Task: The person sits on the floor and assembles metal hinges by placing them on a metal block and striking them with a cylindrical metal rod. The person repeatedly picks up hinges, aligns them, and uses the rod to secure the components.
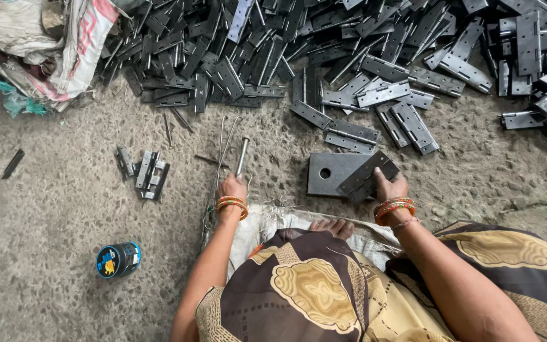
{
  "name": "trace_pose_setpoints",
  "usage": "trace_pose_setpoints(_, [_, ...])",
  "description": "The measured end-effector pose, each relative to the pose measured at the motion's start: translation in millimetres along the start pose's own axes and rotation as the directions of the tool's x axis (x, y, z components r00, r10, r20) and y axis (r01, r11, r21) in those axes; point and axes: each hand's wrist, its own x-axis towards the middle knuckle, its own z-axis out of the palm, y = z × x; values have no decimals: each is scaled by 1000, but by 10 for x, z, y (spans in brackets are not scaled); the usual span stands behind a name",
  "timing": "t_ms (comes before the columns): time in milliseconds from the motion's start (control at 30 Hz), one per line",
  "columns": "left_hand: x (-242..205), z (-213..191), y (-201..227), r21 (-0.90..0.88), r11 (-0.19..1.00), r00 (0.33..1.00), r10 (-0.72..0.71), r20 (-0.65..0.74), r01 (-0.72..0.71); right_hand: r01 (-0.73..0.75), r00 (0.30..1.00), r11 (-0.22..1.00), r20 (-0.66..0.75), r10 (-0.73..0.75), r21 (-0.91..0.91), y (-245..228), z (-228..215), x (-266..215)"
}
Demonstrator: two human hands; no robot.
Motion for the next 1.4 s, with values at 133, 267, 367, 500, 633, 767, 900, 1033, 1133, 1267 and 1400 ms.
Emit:
trace_pose_setpoints(133, [80,255,-323,-86,996,999,-40,-26,37,-164,980,959,73,185,-230,77,-66,79])
trace_pose_setpoints(267, [-124,402,185,-120,964,970,228,-89,-238,-225,941,973,249,231,-52,-174,-17,-5])
trace_pose_setpoints(367, [-565,621,969,-469,862,944,292,156,-189,-427,871,904,272,409,8,-344,41,-233])
trace_pose_setpoints(500, [-859,777,1618,-572,800,774,474,420,-179,-281,880,959,410,240,43,-468,209,-378])
trace_pose_setpoints(633, [-1071,882,1708,-544,751,790,565,236,-374,-277,856,958,434,282,-75,-274,259,-283])
trace_pose_setpoints(767, [-940,801,1640,-527,820,822,449,351,-223,-432,821,902,417,391,4,-189,350,-206])
trace_pose_setpoints(900, [-738,318,1470,-331,869,893,429,137,-366,-171,876,985,453,165,-28,-464,260,-239])
trace_pose_setpoints(1033, [-521,-258,1215,-216,946,969,225,-98,-242,-157,922,966,382,68,207,-887,-89,-121])
trace_pose_setpoints(1133, [-619,-454,1221,-106,941,931,292,-219,-320,-75,941,954,338,-29,289,-1189,-264,107])
trace_pose_setpoints(1267, [-925,-416,1573,-156,856,869,474,-142,-493,-48,971,952,236,-26,303,-1200,-516,174])
trace_pose_setpoints(1400, [-867,-234,1988,-198,759,776,630,-13,-620,-135,973,961,218,82,240,-1048,-582,365])
